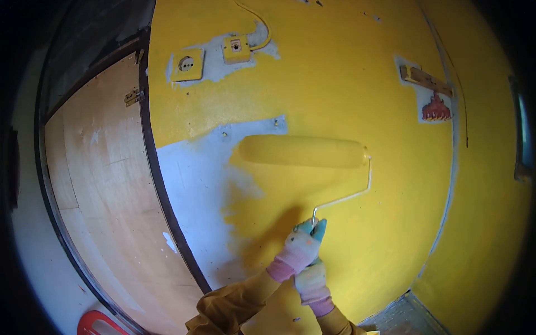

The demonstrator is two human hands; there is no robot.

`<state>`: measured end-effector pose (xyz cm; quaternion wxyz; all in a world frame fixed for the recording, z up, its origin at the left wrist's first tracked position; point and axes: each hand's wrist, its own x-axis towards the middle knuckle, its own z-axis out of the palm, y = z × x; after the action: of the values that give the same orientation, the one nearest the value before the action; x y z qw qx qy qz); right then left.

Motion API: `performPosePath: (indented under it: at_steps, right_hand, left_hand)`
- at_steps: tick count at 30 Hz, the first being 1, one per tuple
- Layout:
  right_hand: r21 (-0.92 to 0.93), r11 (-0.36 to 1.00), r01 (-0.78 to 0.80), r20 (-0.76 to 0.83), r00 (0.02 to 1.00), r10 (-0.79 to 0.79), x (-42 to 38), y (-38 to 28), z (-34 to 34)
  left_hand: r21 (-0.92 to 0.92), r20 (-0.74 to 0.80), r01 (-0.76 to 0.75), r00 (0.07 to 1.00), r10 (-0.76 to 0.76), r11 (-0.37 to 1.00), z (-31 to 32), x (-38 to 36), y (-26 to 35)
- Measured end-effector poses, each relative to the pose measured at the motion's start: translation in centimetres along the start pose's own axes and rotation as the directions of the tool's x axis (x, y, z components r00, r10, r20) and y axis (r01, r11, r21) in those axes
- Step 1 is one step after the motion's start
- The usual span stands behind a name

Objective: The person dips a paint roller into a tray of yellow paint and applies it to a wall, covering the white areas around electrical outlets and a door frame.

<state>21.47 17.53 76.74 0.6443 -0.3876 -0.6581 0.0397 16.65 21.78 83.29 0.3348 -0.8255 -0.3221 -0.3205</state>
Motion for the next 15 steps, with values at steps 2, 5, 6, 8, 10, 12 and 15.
performPosePath:
  at_steps: [2, 5, 6, 8, 10, 12, 15]
  right_hand:
    - [0.329, 0.92, -0.211, -0.042, 0.971, 0.237, 2.0, -0.6, -1.1]
    - [0.27, 0.91, -0.316, 0.04, 0.948, 0.317, 5.3, -0.4, -2.2]
    - [0.277, 0.907, -0.316, 0.048, 0.948, 0.316, 6.7, -1.0, -2.2]
    - [0.245, 0.925, -0.291, 0.012, 0.955, 0.297, 8.9, -2.0, -2.1]
    - [0.21, 0.923, -0.323, 0.068, 0.946, 0.316, 9.2, -2.6, -2.6]
    - [0.166, 0.919, -0.359, 0.123, 0.932, 0.342, 8.4, -2.3, -2.5]
    - [0.045, 0.977, -0.206, 0.041, 0.978, 0.205, 6.8, -1.4, -2.1]
  left_hand:
    - [-0.009, -0.041, 0.031, 0.999, -0.031, 0.999, -0.5, 1.9, -0.2]
    - [-0.14, -0.246, 0.08, 0.963, -0.113, 0.987, 0.6, 4.7, -2.2]
    - [-0.131, -0.242, 0.086, 0.963, -0.116, 0.988, 0.9, 5.7, -2.7]
    - [-0.88, 0.202, 0.371, 0.857, -0.474, 0.296, 0.3, 7.6, -3.7]
    - [-0.948, 0.185, 0.286, 0.851, -0.491, 0.138, 1.0, 8.2, -4.1]
    - [-0.956, 0.172, 0.256, 0.886, -0.431, 0.143, 1.6, 7.1, -3.8]
    - [-0.949, 0.229, 0.3, 0.867, -0.443, 0.096, 1.2, 5.4, -2.6]
